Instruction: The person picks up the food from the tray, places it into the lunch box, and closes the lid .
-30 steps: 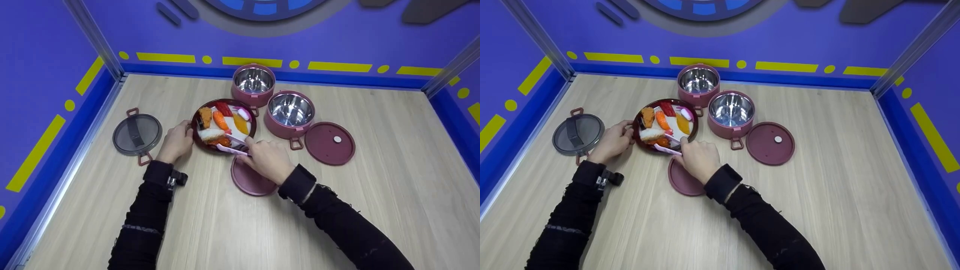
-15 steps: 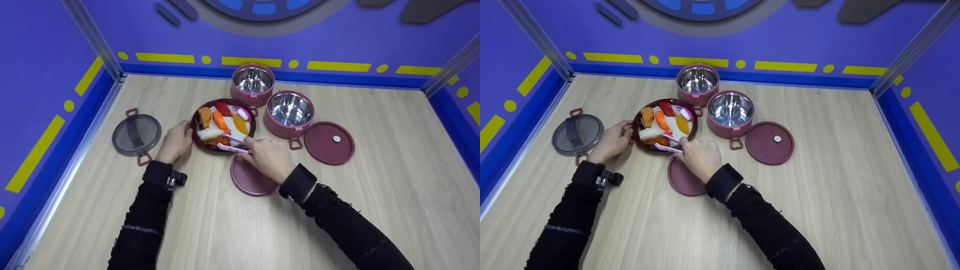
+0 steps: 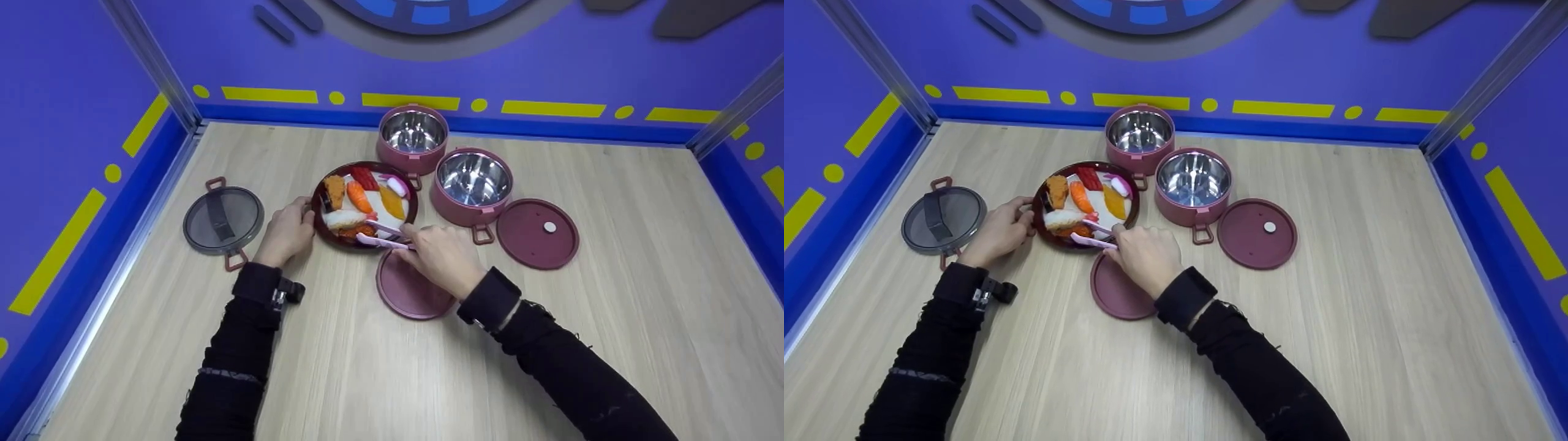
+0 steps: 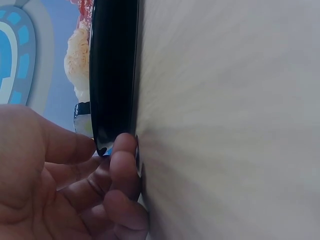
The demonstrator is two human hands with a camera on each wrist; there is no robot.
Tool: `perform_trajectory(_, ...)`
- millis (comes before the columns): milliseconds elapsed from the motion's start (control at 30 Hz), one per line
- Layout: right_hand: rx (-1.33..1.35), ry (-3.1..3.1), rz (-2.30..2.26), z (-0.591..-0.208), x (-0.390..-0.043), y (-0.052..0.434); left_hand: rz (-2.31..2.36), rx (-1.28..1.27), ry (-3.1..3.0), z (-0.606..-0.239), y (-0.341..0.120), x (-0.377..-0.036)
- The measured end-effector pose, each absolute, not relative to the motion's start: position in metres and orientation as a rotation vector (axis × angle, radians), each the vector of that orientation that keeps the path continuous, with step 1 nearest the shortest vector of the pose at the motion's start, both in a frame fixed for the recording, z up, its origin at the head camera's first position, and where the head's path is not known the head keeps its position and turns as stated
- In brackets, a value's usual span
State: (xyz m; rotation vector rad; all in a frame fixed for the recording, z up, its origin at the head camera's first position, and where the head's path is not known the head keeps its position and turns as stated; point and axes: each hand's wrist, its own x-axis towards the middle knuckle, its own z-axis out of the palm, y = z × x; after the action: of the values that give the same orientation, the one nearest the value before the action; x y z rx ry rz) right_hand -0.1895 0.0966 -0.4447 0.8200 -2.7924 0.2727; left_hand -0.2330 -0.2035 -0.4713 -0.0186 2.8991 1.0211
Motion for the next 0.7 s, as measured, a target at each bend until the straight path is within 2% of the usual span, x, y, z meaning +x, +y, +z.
perform_trajectory(700,0.778,-2.848,0.331,-0.432,-0.187,0.106,1.068,-0.026,2.980,-0.448,-0.195,-0.228)
